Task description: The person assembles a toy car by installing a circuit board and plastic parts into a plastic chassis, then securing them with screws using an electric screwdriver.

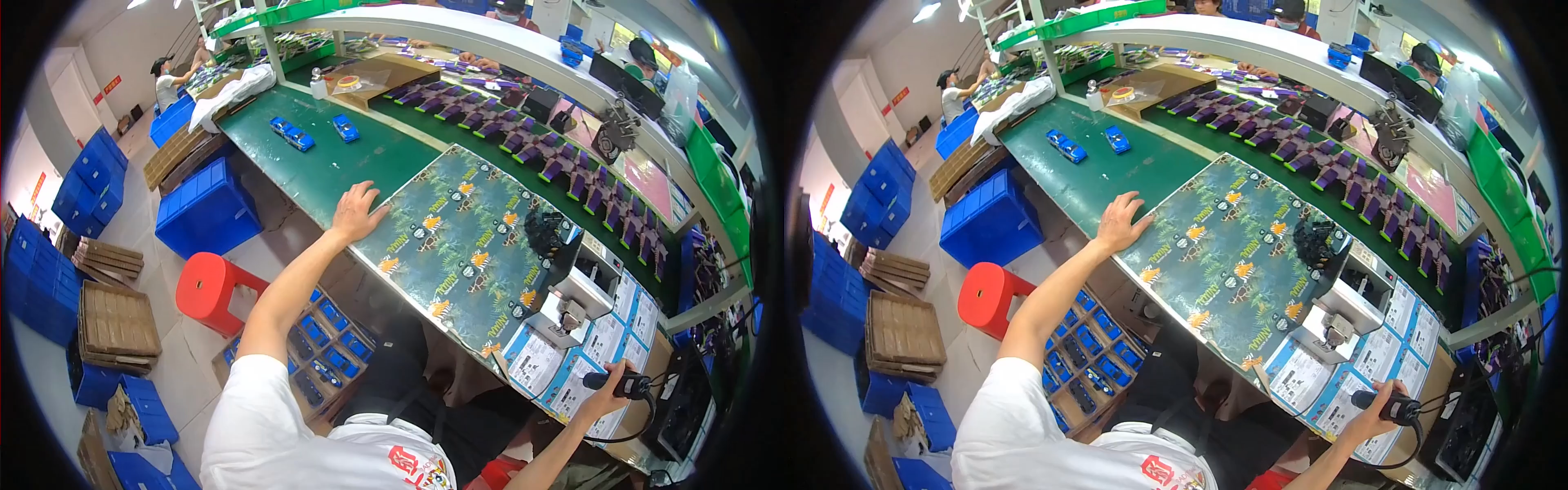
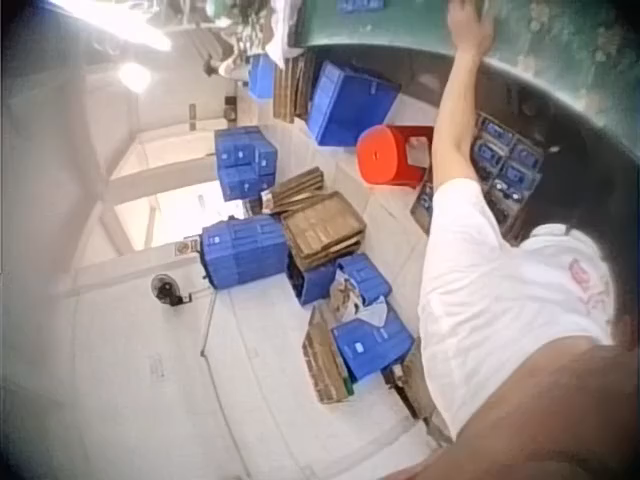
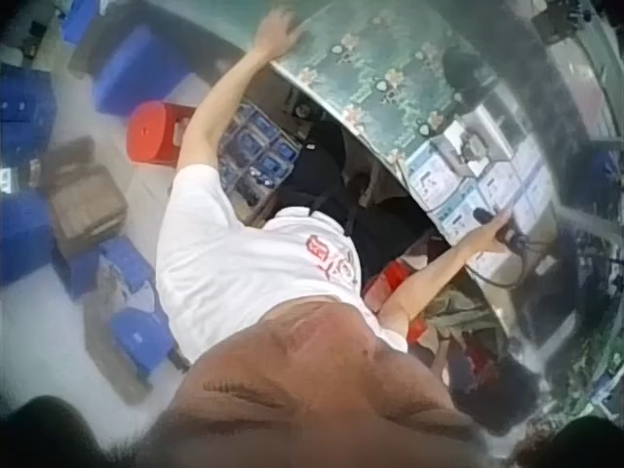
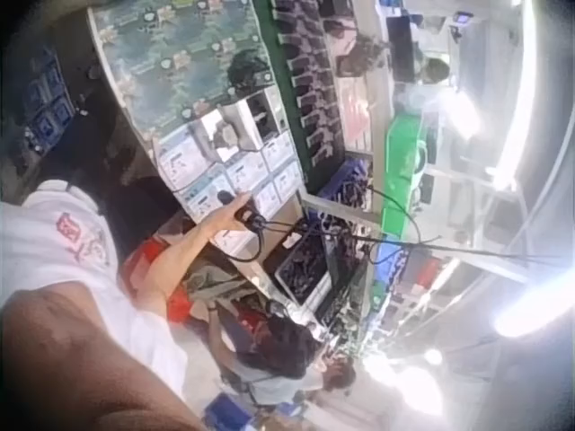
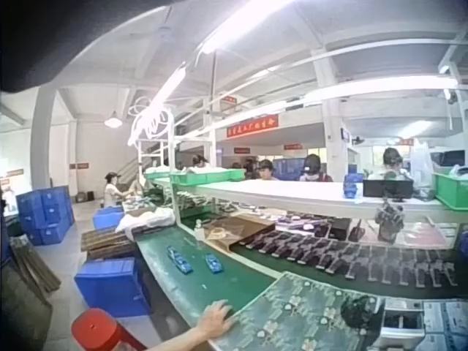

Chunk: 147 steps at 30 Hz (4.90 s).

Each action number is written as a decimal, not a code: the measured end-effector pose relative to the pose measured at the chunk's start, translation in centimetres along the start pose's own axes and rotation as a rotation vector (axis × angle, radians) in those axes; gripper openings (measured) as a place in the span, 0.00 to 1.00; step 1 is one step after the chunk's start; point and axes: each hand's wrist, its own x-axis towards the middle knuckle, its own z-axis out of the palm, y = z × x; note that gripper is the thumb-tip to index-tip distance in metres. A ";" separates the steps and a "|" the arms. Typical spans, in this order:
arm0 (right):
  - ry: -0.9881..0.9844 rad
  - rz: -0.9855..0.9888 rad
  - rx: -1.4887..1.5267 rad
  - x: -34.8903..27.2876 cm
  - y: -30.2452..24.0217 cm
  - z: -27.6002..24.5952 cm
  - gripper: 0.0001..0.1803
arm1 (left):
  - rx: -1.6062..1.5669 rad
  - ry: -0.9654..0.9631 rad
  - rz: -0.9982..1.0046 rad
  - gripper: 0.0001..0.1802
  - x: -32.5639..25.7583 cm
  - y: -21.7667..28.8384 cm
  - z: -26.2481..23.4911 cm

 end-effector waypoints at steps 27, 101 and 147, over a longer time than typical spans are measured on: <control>0.157 -0.003 -0.127 -5.2 6.1 -2.9 0.29 | 0.295 -0.314 -0.612 0.56 15.1 -6.7 5.6; 0.131 -0.077 -0.080 -5.2 6.4 -3.1 0.24 | 0.166 -0.225 0.013 0.30 8.7 -3.1 2.6; -0.673 -0.544 -0.159 -9.2 -5.0 15.5 0.28 | -2.012 -0.843 -0.971 0.45 -7.5 24.3 0.2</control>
